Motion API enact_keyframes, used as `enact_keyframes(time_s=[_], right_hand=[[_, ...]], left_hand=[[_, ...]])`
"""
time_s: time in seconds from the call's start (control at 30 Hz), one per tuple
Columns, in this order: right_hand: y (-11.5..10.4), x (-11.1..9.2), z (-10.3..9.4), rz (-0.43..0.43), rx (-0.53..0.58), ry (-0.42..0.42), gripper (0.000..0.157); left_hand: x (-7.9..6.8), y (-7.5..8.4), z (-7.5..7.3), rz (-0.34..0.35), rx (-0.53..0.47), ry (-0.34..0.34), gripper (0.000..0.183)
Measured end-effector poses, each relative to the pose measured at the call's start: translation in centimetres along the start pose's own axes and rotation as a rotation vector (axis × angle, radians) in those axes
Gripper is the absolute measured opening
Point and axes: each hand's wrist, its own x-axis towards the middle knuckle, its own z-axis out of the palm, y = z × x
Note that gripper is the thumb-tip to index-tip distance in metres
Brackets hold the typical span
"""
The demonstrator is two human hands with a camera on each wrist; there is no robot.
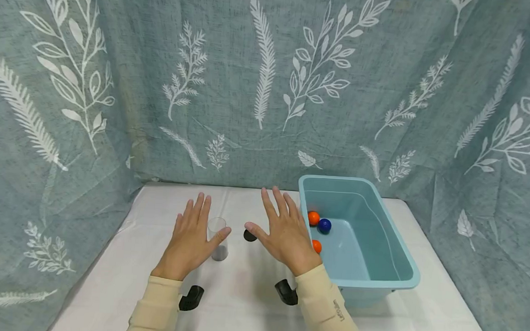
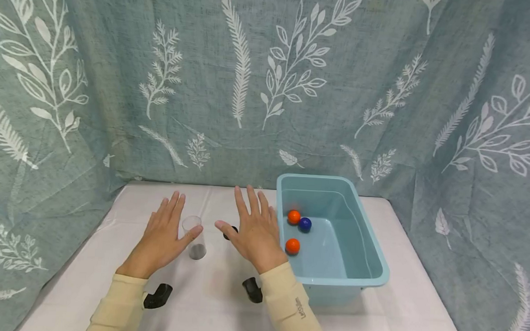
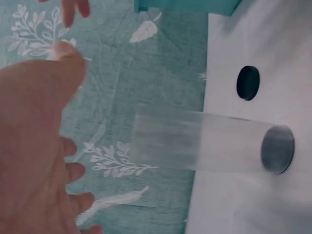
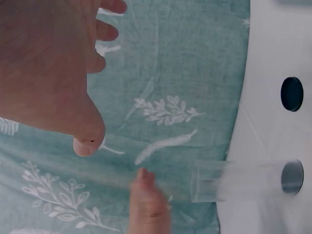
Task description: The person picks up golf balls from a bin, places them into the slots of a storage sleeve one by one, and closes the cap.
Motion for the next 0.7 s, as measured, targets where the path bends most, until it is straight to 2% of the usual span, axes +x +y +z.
enact_keyframes(time_s=[0.17, 0.43, 0.7], right_hand=[[0.3, -0.1, -0.5, 0.004, 0.019, 0.020, 0.086], [1.0, -0.4, -1.6, -0.031, 0.014, 0.050, 0.086], [2.6, -0.7, -3.7, -0.025, 0.145, 0.033, 0.084]], left_hand=[[0.4, -0.6, 1.0, -0.046, -0.137, -0.026, 0.107], [1.0, -1.2, 2.7, -0.132, -0.250, 0.023, 0.106], [1.4, -1.4, 4.0, -0.224, -0.369, 0.043, 0.106]])
